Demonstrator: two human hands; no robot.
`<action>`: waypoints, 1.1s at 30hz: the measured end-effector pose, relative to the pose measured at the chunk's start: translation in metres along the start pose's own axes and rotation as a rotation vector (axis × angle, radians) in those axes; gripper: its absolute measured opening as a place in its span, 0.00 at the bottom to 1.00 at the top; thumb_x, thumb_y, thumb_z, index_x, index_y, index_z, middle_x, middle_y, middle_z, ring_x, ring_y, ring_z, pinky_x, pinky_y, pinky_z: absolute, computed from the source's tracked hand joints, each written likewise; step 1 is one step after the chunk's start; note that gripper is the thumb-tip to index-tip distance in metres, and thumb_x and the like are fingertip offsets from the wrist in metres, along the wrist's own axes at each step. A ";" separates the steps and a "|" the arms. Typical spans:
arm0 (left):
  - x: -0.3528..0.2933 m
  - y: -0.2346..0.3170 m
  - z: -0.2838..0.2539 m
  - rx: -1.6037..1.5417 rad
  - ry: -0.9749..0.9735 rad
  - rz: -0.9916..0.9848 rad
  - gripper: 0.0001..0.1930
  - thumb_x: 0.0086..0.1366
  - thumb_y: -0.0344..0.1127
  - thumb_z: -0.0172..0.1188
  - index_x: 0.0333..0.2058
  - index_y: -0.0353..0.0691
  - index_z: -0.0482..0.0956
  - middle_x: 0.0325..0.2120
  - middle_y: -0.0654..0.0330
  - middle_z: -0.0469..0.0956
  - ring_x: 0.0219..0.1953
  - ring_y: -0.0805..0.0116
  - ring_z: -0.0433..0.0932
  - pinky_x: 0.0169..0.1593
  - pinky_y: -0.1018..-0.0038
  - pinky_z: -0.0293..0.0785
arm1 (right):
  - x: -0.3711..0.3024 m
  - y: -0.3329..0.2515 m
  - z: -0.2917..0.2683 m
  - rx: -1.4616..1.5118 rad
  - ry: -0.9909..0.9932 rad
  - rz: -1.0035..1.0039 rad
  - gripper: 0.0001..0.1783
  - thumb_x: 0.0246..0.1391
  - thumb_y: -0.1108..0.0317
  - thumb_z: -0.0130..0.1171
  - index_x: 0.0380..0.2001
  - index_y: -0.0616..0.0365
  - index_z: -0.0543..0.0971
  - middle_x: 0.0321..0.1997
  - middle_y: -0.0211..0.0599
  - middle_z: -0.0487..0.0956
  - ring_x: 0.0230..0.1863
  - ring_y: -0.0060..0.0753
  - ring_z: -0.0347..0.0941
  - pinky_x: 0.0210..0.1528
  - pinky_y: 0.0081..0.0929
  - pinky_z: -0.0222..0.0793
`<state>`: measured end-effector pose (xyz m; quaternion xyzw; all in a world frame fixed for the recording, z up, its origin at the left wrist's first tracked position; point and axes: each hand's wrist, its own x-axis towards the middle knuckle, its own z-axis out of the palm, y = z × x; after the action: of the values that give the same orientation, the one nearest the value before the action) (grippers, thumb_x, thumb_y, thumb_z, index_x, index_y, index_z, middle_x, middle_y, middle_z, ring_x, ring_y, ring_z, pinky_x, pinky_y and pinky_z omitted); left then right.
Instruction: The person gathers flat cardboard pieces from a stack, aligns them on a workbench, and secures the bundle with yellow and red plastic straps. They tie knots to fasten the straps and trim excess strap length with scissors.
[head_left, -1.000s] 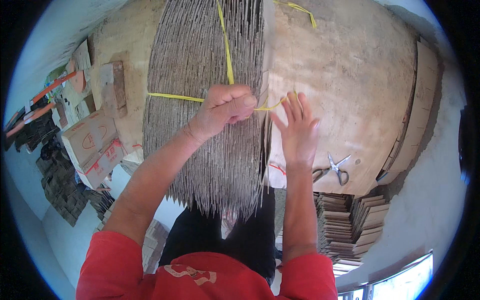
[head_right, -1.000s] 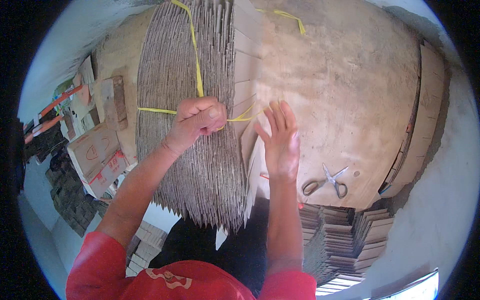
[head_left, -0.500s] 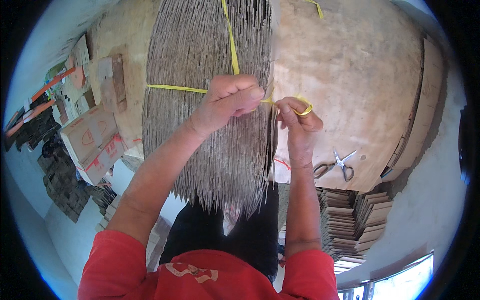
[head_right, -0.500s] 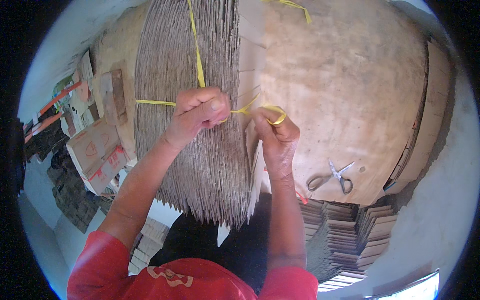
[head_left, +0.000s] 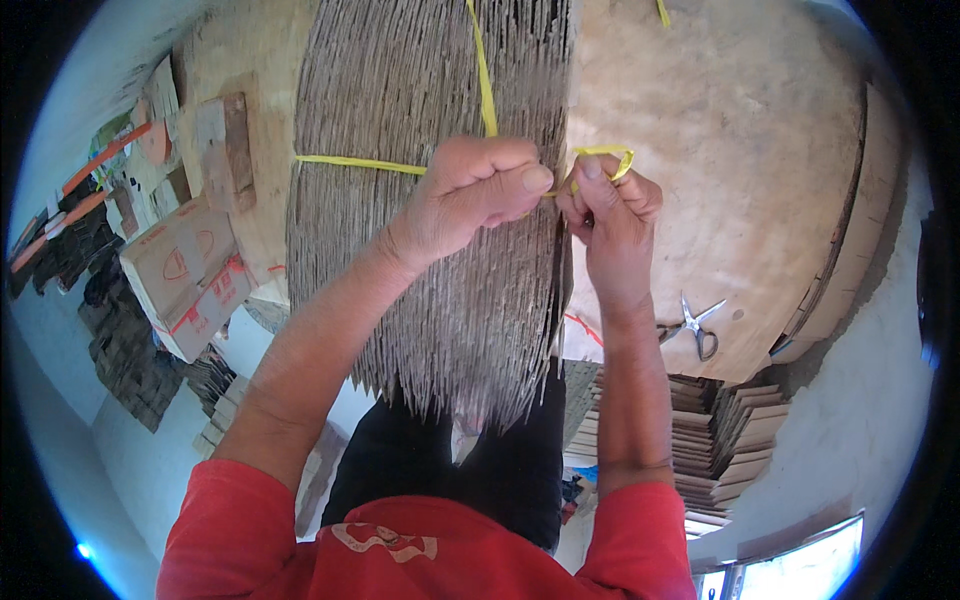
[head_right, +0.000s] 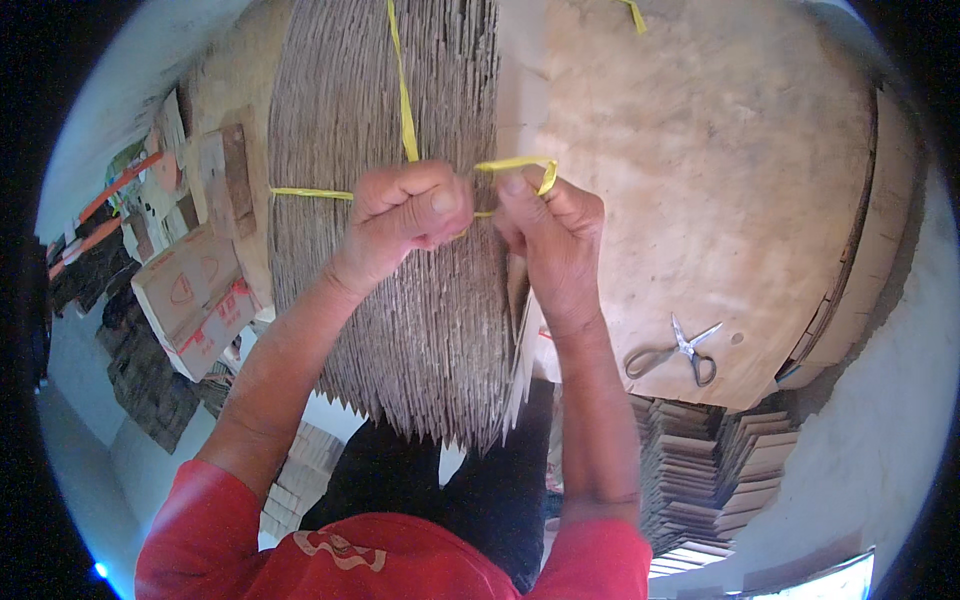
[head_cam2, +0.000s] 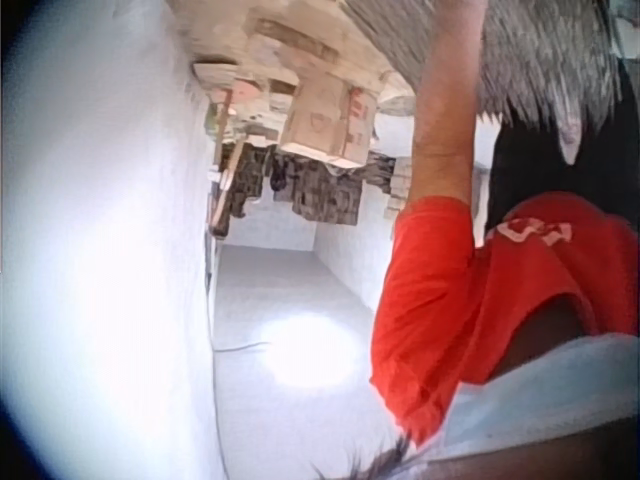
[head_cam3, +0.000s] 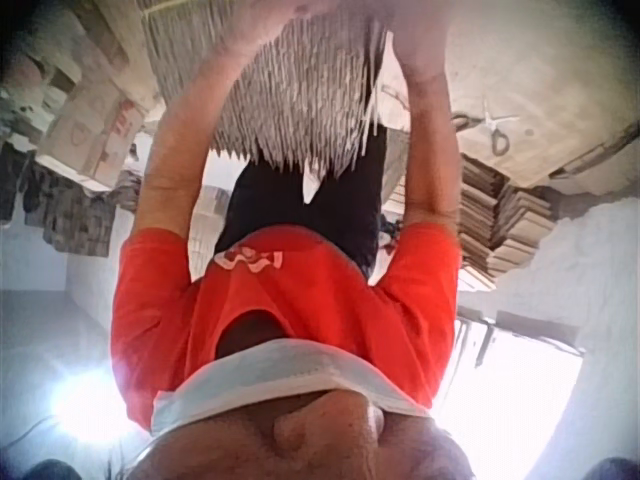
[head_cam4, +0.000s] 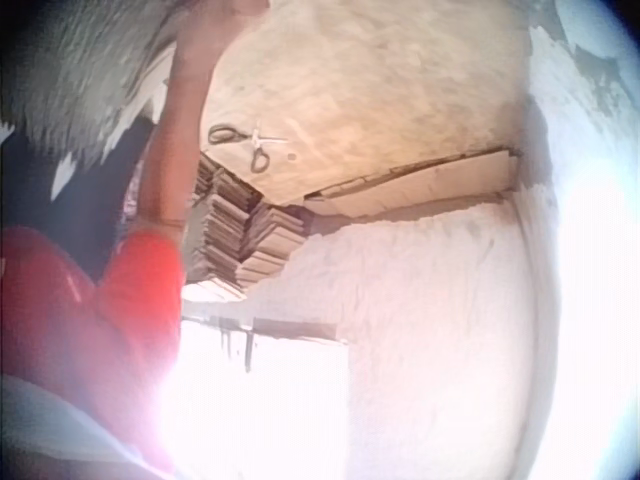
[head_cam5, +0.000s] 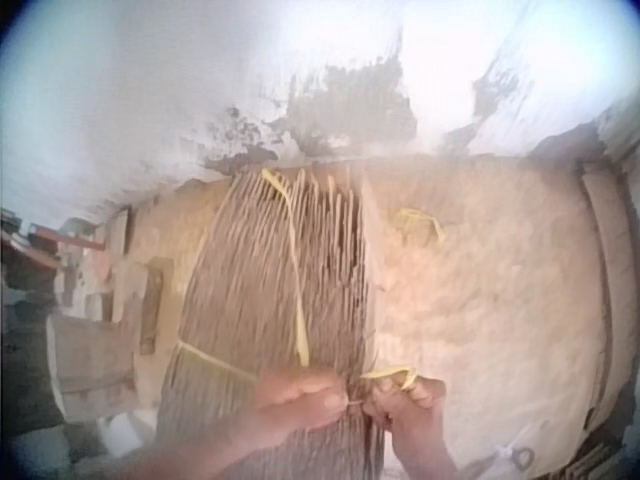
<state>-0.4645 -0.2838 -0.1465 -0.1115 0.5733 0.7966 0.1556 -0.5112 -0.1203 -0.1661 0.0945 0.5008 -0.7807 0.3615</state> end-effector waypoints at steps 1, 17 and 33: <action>0.001 -0.001 0.002 -0.008 0.011 0.023 0.18 0.66 0.37 0.51 0.18 0.38 0.63 0.14 0.68 0.61 0.16 0.82 0.57 0.19 0.83 0.53 | 0.001 0.003 0.000 -0.045 0.019 -0.015 0.13 0.58 0.68 0.50 0.21 0.59 0.73 0.14 0.23 0.65 0.14 0.13 0.55 0.16 0.13 0.46; 0.037 0.039 0.024 0.753 -0.442 0.192 0.14 0.55 0.33 0.58 0.16 0.36 0.65 0.15 0.64 0.66 0.18 0.69 0.66 0.22 0.72 0.61 | 0.005 0.030 -0.002 0.193 0.136 -0.052 0.05 0.52 0.74 0.54 0.23 0.56 0.76 0.22 0.21 0.73 0.24 0.12 0.66 0.26 0.17 0.62; 0.097 0.112 0.025 1.207 -0.525 0.143 0.28 0.52 0.34 0.58 0.55 0.48 0.70 0.51 0.57 0.73 0.46 0.61 0.74 0.44 0.67 0.73 | -0.017 0.030 -0.014 0.327 0.075 0.016 0.07 0.51 0.72 0.59 0.32 0.64 0.81 0.29 0.35 0.79 0.30 0.22 0.72 0.35 0.19 0.68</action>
<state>-0.5963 -0.2815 -0.0742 0.2313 0.8681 0.3447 0.2722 -0.4825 -0.1080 -0.1856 0.1854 0.3797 -0.8447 0.3287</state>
